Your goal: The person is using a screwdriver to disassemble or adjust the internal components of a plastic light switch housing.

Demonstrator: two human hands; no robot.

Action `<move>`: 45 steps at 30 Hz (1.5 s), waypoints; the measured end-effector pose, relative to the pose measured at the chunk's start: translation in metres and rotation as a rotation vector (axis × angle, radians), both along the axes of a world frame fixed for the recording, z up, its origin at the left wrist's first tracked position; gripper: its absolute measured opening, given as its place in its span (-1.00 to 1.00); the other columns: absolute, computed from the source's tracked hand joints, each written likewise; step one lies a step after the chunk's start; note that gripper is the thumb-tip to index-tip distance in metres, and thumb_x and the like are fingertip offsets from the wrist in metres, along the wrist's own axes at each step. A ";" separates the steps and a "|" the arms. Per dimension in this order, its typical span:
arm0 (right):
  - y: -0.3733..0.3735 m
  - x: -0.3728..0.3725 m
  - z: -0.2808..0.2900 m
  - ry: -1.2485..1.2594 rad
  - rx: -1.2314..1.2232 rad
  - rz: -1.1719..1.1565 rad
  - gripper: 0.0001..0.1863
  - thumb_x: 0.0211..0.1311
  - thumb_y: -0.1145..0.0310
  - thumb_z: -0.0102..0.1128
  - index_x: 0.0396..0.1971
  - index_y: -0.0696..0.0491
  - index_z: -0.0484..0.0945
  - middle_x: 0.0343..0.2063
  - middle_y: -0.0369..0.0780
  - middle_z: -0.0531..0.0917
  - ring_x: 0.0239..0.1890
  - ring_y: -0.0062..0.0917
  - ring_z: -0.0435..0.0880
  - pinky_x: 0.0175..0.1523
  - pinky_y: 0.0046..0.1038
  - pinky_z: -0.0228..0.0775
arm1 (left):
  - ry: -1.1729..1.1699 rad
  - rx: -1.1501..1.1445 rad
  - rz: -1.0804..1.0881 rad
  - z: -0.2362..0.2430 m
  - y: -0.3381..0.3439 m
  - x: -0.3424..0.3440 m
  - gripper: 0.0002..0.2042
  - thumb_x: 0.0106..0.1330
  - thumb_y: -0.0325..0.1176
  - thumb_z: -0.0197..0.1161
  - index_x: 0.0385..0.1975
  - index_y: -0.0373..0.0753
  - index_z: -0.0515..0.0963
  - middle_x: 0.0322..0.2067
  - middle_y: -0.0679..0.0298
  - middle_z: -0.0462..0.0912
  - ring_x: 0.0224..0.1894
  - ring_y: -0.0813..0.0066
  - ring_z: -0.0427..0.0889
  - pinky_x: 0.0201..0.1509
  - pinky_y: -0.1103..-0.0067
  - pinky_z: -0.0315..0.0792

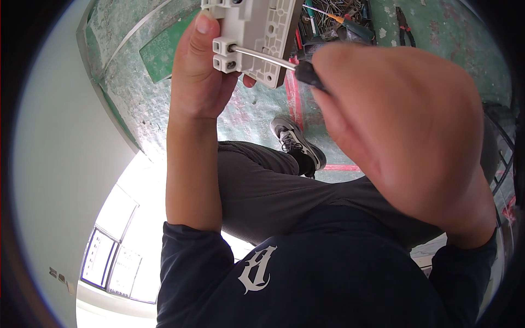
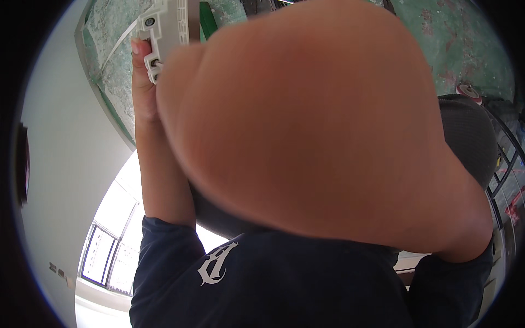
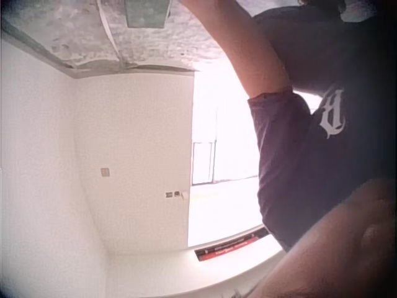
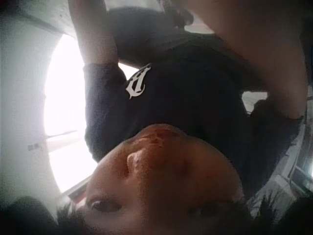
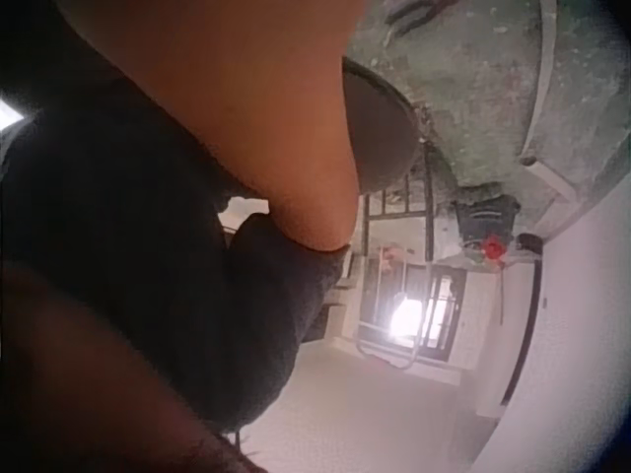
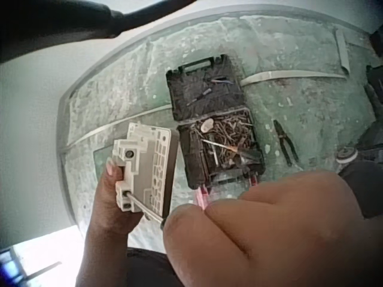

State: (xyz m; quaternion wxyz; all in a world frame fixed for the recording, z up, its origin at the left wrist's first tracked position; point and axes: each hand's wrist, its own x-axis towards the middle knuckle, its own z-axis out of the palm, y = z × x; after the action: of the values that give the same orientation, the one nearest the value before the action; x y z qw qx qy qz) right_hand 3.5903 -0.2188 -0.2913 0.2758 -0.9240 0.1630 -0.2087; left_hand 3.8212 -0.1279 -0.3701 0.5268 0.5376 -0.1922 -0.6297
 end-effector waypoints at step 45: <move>-0.011 0.000 -0.002 0.359 0.684 0.052 -0.73 0.29 0.33 -0.02 -0.51 0.21 0.46 -0.69 -0.11 0.52 -0.62 -0.33 0.56 -0.47 -0.37 0.35 | -0.155 0.063 -0.142 -0.005 -0.003 0.008 -0.46 0.31 0.14 0.08 -0.04 -0.29 0.45 -0.37 0.24 0.65 -0.44 0.50 0.65 -0.62 0.64 0.49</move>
State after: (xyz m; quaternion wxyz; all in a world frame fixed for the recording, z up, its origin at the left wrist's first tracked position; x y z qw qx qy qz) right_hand 3.5903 -0.2297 -0.2934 0.5404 -0.8044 0.2452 0.0298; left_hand 3.8292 -0.1310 -0.3755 0.4475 0.5860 -0.2501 -0.6275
